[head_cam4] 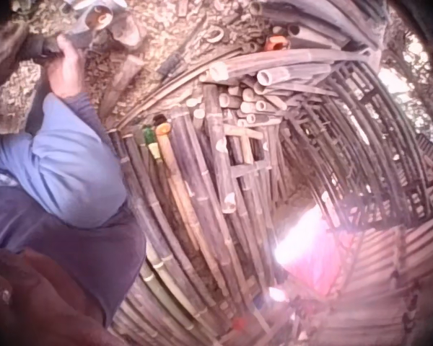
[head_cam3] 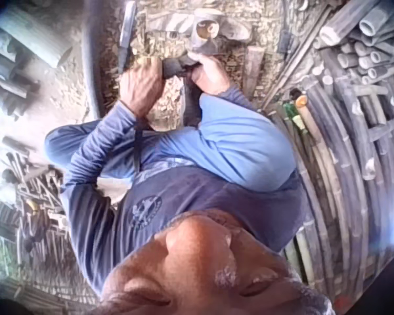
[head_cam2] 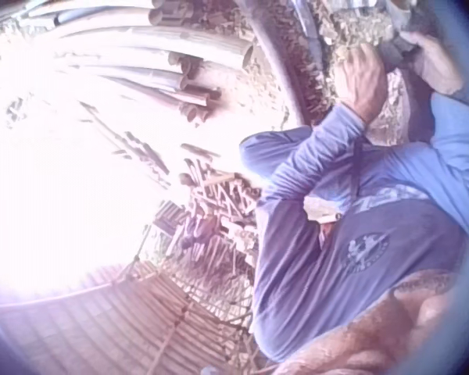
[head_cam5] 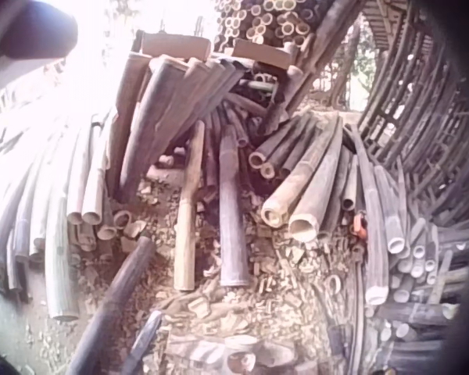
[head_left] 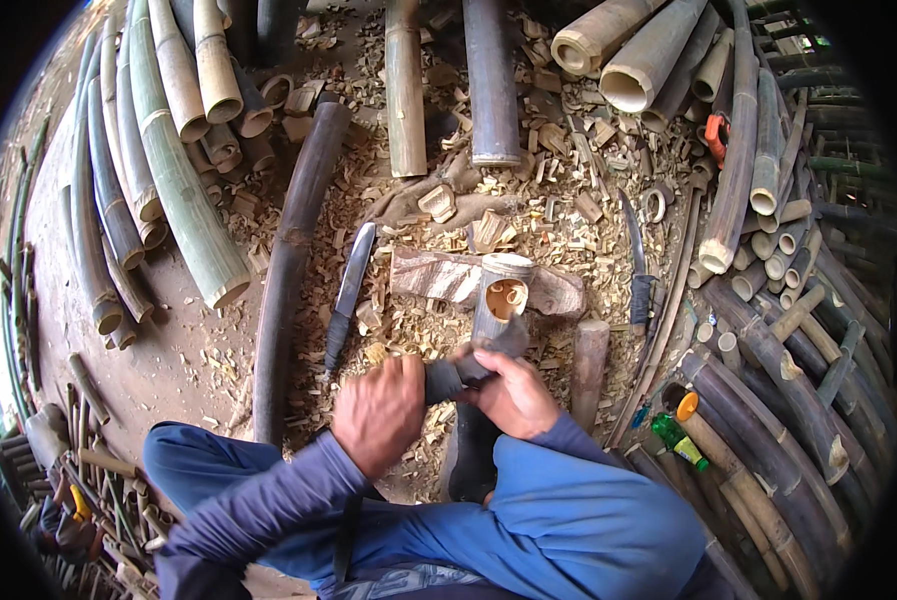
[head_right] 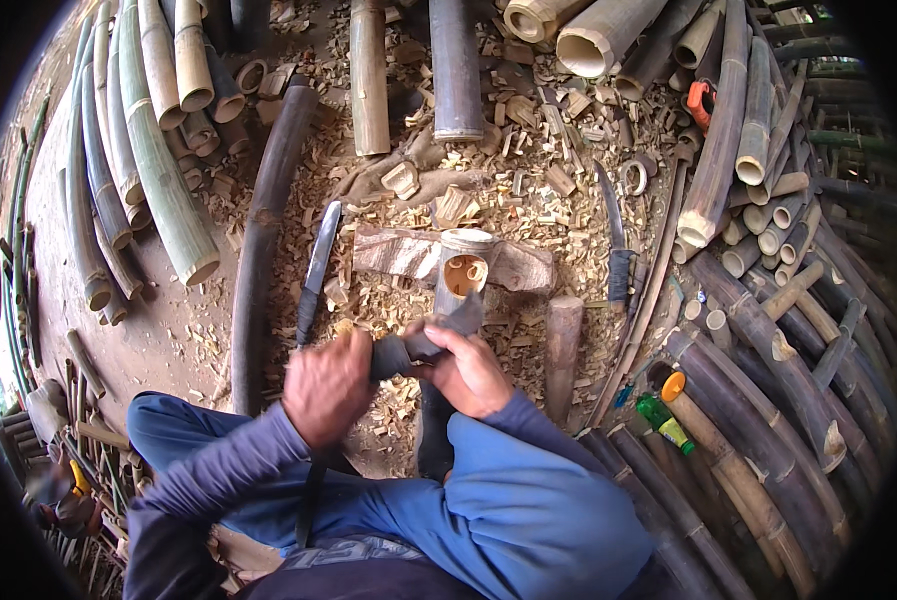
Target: The person sits on the ground and uses a knife to cut and shape bamboo poles. They select a pole, position it on a wooden block, and use a mallet to strike the knife, splitting the bamboo into smaller sections.
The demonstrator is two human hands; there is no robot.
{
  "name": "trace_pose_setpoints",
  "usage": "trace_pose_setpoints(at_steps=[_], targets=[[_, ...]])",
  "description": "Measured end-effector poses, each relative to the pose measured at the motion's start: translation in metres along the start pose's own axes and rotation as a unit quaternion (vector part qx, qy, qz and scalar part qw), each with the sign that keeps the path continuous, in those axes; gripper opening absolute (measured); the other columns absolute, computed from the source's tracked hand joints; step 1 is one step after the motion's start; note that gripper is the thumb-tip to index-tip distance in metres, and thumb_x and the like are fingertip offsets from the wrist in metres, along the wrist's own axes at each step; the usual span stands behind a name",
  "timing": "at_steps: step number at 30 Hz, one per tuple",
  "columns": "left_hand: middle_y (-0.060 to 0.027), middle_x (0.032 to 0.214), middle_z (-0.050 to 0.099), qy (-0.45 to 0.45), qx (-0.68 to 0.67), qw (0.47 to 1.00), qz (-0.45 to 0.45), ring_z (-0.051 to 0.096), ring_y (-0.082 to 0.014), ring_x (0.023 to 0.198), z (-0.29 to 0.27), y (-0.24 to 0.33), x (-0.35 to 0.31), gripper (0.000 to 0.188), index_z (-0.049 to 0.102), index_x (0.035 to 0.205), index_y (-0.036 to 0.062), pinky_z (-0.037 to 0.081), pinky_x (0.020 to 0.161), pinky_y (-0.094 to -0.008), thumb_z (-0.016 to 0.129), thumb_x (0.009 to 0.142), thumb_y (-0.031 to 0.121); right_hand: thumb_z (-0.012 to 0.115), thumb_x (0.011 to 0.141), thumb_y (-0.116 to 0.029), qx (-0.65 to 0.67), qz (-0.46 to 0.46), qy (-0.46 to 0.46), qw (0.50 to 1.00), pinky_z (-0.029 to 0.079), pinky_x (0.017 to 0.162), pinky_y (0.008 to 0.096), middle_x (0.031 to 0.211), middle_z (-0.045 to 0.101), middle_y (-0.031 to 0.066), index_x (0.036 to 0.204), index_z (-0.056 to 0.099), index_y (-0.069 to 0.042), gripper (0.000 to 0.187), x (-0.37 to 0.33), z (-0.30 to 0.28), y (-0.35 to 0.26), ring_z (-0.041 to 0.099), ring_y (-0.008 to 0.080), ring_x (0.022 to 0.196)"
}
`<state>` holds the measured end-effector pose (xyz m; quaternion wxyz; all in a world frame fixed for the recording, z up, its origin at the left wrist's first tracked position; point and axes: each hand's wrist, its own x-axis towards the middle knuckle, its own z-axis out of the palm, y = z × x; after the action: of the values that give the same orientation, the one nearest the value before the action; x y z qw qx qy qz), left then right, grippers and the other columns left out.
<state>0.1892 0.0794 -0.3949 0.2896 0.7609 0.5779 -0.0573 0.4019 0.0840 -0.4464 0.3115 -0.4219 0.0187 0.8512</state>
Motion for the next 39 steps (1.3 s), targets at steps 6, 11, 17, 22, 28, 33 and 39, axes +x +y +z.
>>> trace_pose_setpoints(at_steps=[6, 11, 17, 22, 28, 33, 39], targets=[[-0.0135, 0.081, 0.076, -0.190, 0.169, 0.957, 0.141, 0.076, -0.0320, 0.079, -0.134, 0.017, 0.138, 0.012, 0.078, 0.083, 0.0075, 0.061, 0.069, -0.0416, 0.073, 0.075, 0.014, 0.054, 0.106, -0.024, 0.256, 0.030, -0.054, 0.965, 0.059, 0.101, 0.0418, 0.121, 0.069, 0.0181, 0.127, 0.061, 0.001, 0.034, 0.031, 0.010, -0.016, 0.069, 0.0286, 0.110], [-0.0153, 0.075, 0.072, -0.383, 0.029, 0.922, 0.052, 0.074, -0.0312, 0.071, -0.099, -0.040, 0.163, 0.030, 0.076, 0.085, 0.0021, 0.059, 0.065, -0.0422, 0.079, 0.061, 0.020, 0.056, 0.102, -0.021, 0.216, 0.016, -0.004, 0.976, 0.059, 0.098, 0.0416, 0.112, 0.070, 0.0171, 0.114, 0.062, 0.004, 0.028, 0.045, 0.020, -0.016, 0.070, 0.0319, 0.106], [-0.0246, 0.085, 0.073, -0.271, -0.166, 0.947, -0.042, 0.075, -0.0355, 0.079, -0.008, -0.031, 0.064, 0.039, 0.071, 0.097, -0.0040, 0.060, 0.074, -0.0436, 0.080, 0.067, 0.019, 0.059, 0.101, -0.026, -0.006, 0.064, 0.061, 0.996, 0.063, 0.074, 0.0410, 0.099, 0.072, 0.0162, 0.104, 0.067, 0.000, 0.027, 0.023, -0.006, -0.024, 0.073, 0.0290, 0.083], [-0.0321, 0.088, 0.072, -0.157, -0.324, 0.909, -0.211, 0.074, -0.0440, 0.086, 0.068, 0.076, 0.012, 0.040, 0.065, 0.104, -0.0120, 0.061, 0.080, -0.0483, 0.079, 0.078, 0.016, 0.053, 0.103, -0.031, -0.347, 0.086, 0.065, 0.932, 0.059, 0.052, 0.0316, 0.084, 0.072, 0.0131, 0.088, 0.068, 0.002, 0.039, 0.004, -0.035, -0.061, 0.068, 0.0226, 0.058], [-0.0254, 0.101, 0.073, -0.046, -0.468, 0.867, -0.166, 0.074, -0.0368, 0.095, 0.118, 0.103, -0.005, 0.058, 0.057, 0.126, -0.0079, 0.058, 0.089, -0.0436, 0.083, 0.079, 0.015, 0.049, 0.101, -0.028, -0.586, -0.117, 0.154, 0.787, 0.059, 0.064, 0.0368, 0.070, 0.070, 0.0141, 0.083, 0.068, 0.006, 0.043, -0.005, -0.039, -0.040, 0.066, 0.0223, 0.057], [-0.0180, 0.088, 0.074, -0.029, -0.411, 0.884, -0.222, 0.074, -0.0286, 0.080, 0.077, 0.026, -0.004, 0.049, 0.070, 0.105, 0.0012, 0.059, 0.079, -0.0402, 0.091, 0.069, 0.027, 0.055, 0.101, -0.029, -0.325, -0.036, 0.104, 0.939, 0.060, 0.054, 0.0343, 0.086, 0.071, 0.0104, 0.092, 0.071, -0.001, 0.034, 0.027, -0.016, -0.022, 0.067, 0.0197, 0.070], [-0.0174, 0.070, 0.070, 0.050, -0.017, 0.996, -0.072, 0.072, -0.0365, 0.069, -0.041, 0.005, 0.049, 0.016, 0.071, 0.078, 0.0028, 0.058, 0.065, -0.0459, 0.073, 0.070, 0.016, 0.052, 0.106, -0.030, -0.022, -0.089, -0.004, 0.996, 0.062, 0.077, 0.0406, 0.106, 0.073, 0.0104, 0.108, 0.067, -0.002, 0.032, 0.030, 0.008, -0.016, 0.072, 0.0217, 0.092]])
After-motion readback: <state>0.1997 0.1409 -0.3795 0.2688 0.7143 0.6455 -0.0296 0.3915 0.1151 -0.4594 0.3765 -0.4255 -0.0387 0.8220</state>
